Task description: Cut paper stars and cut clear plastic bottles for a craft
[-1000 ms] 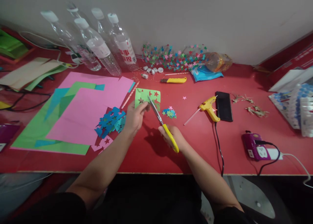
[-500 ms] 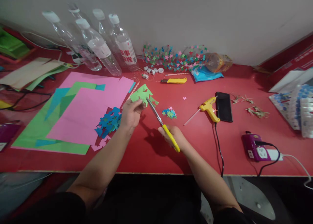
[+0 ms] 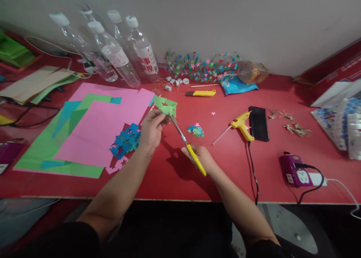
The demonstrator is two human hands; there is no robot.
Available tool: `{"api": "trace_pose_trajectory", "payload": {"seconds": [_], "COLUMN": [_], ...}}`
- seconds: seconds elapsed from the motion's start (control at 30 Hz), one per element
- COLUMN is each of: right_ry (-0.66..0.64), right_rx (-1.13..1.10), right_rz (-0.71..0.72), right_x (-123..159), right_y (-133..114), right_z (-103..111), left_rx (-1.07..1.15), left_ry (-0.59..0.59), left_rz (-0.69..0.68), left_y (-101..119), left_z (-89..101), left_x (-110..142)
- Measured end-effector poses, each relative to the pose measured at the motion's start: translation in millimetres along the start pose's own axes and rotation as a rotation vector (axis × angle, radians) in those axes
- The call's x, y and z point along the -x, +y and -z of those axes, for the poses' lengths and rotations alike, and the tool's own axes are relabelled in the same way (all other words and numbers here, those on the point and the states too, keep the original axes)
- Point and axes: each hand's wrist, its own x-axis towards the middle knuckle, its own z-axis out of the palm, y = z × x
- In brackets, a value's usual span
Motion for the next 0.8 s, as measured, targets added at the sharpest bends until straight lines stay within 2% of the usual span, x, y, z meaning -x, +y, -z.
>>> {"api": "trace_pose_trajectory", "payload": {"seconds": [0.5,0.8], "right_ry": [-0.094,-0.098], "right_rx": [0.088,0.097], "right_rz": [0.101,0.066], "right_x": [1,1], "right_y": [-1,3], "right_z": [10,15], "left_rx": [-0.116,-0.169], "left_ry": [-0.126,-0.19], "left_rz": [-0.061,-0.024], "left_y": [2,9], "left_z": [7.3,13.3], "left_x": [-4,-9]}}
